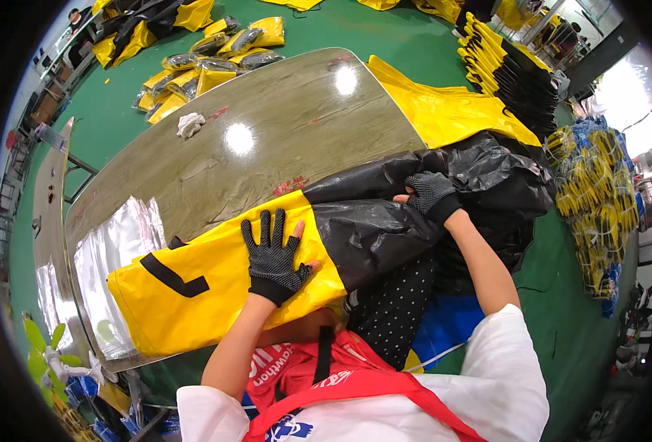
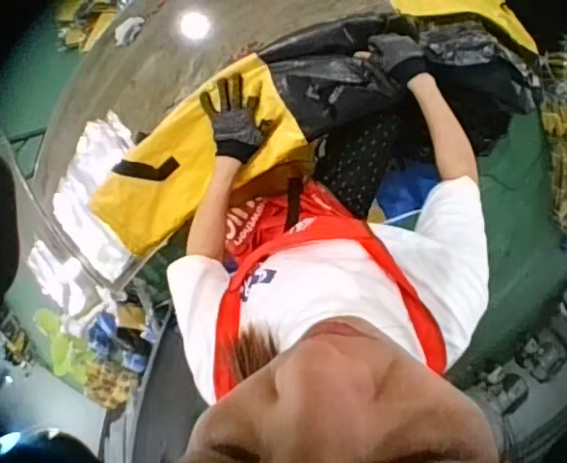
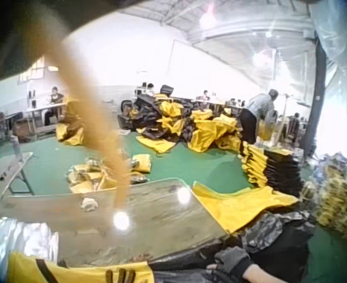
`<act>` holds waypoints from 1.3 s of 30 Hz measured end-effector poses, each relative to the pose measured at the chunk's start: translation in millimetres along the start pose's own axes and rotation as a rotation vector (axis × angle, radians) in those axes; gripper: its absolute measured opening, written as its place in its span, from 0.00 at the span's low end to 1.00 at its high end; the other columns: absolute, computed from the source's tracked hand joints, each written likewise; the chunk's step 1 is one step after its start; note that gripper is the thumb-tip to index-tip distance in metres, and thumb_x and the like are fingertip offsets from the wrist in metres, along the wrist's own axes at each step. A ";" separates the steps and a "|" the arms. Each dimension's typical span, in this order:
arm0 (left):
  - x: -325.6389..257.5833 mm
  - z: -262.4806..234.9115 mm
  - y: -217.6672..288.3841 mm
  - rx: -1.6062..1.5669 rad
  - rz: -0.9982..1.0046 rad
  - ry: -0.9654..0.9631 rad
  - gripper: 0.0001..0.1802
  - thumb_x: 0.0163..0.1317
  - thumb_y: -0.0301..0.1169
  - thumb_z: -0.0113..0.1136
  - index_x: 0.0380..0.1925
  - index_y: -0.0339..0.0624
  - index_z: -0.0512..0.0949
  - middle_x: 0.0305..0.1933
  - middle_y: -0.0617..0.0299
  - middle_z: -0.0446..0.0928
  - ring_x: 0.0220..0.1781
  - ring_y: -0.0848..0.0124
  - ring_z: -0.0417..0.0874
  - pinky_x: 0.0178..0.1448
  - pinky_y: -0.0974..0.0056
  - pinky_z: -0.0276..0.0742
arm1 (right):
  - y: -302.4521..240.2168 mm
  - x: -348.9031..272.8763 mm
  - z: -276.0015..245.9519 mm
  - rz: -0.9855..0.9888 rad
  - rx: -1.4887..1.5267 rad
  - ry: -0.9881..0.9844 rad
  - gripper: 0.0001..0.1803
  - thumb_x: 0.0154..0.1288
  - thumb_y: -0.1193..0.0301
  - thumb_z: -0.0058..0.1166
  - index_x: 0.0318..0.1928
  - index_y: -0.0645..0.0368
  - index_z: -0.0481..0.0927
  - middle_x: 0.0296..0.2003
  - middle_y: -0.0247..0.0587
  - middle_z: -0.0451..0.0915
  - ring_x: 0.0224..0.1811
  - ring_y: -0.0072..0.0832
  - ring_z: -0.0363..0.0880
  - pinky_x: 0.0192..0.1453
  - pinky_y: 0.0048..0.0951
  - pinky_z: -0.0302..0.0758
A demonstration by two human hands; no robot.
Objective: The person folds yellow and black bags, places them into clear plastic bags, and seals them. The process is repeated multiple times with consistent folding and sealing actions.
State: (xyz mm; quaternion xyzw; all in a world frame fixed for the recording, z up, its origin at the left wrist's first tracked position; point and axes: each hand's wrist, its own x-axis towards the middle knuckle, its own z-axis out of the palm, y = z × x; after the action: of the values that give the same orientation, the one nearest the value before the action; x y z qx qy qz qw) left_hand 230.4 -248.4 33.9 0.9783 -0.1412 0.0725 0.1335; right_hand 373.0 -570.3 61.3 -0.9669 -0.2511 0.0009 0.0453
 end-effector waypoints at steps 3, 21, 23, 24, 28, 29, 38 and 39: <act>2.5 12.1 7.1 0.052 -0.088 0.029 0.40 0.50 0.54 0.57 0.59 0.40 0.65 0.64 0.36 0.58 0.69 0.39 0.51 0.68 0.34 0.30 | 1.9 6.9 7.7 -0.034 0.006 -0.016 0.26 0.50 0.41 0.54 0.24 0.53 0.77 0.24 0.42 0.79 0.30 0.42 0.78 0.36 0.39 0.73; 63.0 32.4 51.7 -0.408 -0.164 0.082 0.33 0.60 0.48 0.48 0.61 0.40 0.61 0.64 0.49 0.59 0.68 0.54 0.55 0.72 0.48 0.42 | -167.3 -63.0 -14.9 0.030 0.703 0.339 0.29 0.56 0.67 0.55 0.57 0.65 0.66 0.43 0.48 0.74 0.44 0.39 0.73 0.50 0.40 0.69; 29.2 27.5 35.2 -1.284 -0.168 0.002 0.32 0.65 0.47 0.42 0.64 0.42 0.56 0.67 0.55 0.57 0.68 0.59 0.56 0.72 0.55 0.44 | -238.2 -50.0 -23.6 -0.324 0.176 0.284 0.37 0.49 0.65 0.58 0.60 0.66 0.64 0.34 0.48 0.75 0.37 0.44 0.72 0.44 0.44 0.67; 12.4 21.0 24.7 -1.711 -0.157 -0.024 0.31 0.67 0.47 0.38 0.66 0.42 0.54 0.69 0.59 0.55 0.69 0.62 0.56 0.73 0.59 0.45 | -241.6 -45.6 10.4 -0.397 0.308 0.463 0.40 0.47 0.61 0.59 0.61 0.66 0.62 0.35 0.48 0.75 0.36 0.44 0.72 0.45 0.44 0.66; -45.7 -13.9 -18.3 -0.202 0.621 -0.058 0.21 0.59 0.37 0.49 0.53 0.43 0.72 0.60 0.54 0.68 0.63 0.58 0.65 0.70 0.54 0.54 | -240.1 -45.8 10.3 -0.364 0.398 0.229 0.47 0.44 0.56 0.62 0.63 0.65 0.59 0.34 0.46 0.72 0.38 0.42 0.70 0.49 0.43 0.63; -68.9 -30.4 -37.4 -0.267 0.559 -0.126 0.19 0.56 0.35 0.52 0.48 0.42 0.74 0.57 0.52 0.70 0.61 0.55 0.67 0.67 0.52 0.56 | -234.3 -48.1 16.2 -0.400 0.367 0.197 0.48 0.44 0.52 0.61 0.63 0.63 0.59 0.34 0.45 0.72 0.38 0.42 0.70 0.50 0.44 0.62; -291.6 -83.7 -256.7 -0.780 -1.245 0.402 0.38 0.56 0.51 0.60 0.57 0.32 0.65 0.52 0.52 0.74 0.53 0.61 0.76 0.54 0.61 0.72 | -303.1 4.4 -2.3 -0.563 0.095 0.214 0.50 0.51 0.37 0.46 0.65 0.62 0.57 0.65 0.57 0.54 0.70 0.51 0.44 0.69 0.62 0.31; -292.1 -87.0 -263.3 -0.944 -1.218 0.341 0.37 0.57 0.51 0.59 0.57 0.33 0.66 0.52 0.52 0.74 0.52 0.62 0.76 0.54 0.62 0.72 | -308.2 12.9 8.0 -0.521 0.074 0.207 0.50 0.52 0.38 0.46 0.66 0.62 0.54 0.65 0.57 0.54 0.70 0.52 0.44 0.68 0.63 0.30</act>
State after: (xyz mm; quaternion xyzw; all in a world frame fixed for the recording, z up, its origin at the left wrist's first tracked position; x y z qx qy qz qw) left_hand 21.8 94.5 1.1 0.6988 0.4261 0.0681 0.5706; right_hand 234.5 -295.3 80.7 -0.8625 -0.4849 -0.1003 0.1045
